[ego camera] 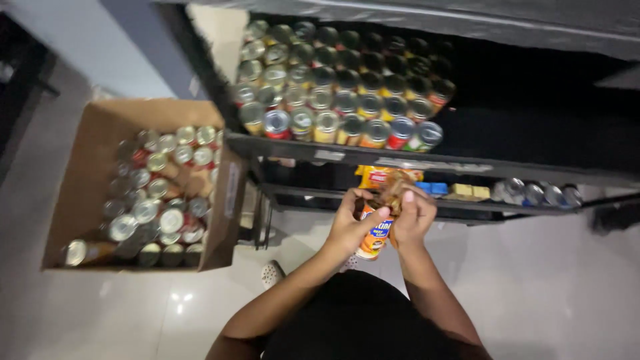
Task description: Restocking canned goods on a shelf after wiping them with a cloth.
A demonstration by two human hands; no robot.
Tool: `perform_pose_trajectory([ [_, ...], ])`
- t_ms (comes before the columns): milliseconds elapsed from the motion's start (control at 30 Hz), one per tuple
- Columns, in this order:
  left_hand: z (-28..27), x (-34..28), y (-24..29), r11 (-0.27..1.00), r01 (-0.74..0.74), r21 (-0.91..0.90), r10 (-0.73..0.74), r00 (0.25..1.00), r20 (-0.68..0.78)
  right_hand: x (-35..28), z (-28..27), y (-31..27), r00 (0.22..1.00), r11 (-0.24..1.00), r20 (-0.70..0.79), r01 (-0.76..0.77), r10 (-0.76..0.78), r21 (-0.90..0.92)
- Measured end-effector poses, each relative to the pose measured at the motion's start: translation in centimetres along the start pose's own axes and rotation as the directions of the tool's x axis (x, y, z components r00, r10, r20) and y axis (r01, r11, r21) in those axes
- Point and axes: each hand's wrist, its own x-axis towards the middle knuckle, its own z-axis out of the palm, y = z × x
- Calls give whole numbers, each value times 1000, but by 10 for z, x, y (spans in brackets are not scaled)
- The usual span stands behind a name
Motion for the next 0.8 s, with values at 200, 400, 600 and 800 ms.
perform_pose_trajectory([
  [200, 46, 31, 22, 841, 313, -441, -326, 944, 48, 31, -39, -80, 956, 916, -62, 255, -287, -311],
  [400, 73, 70, -18, 384, 505, -773, -451, 833, 321, 43, -67, -72, 575, 460, 681, 805, -454, -374],
  [600, 98, 65, -35, 530, 425, -734, -396, 889, 229, 39, -120, -23, 677, 634, 567, 706, -470, -317],
  [800, 140, 62, 3, 747, 98, -658, -153, 988, -27, 47, -101, -32, 991, 972, -42, 118, -129, -201],
])
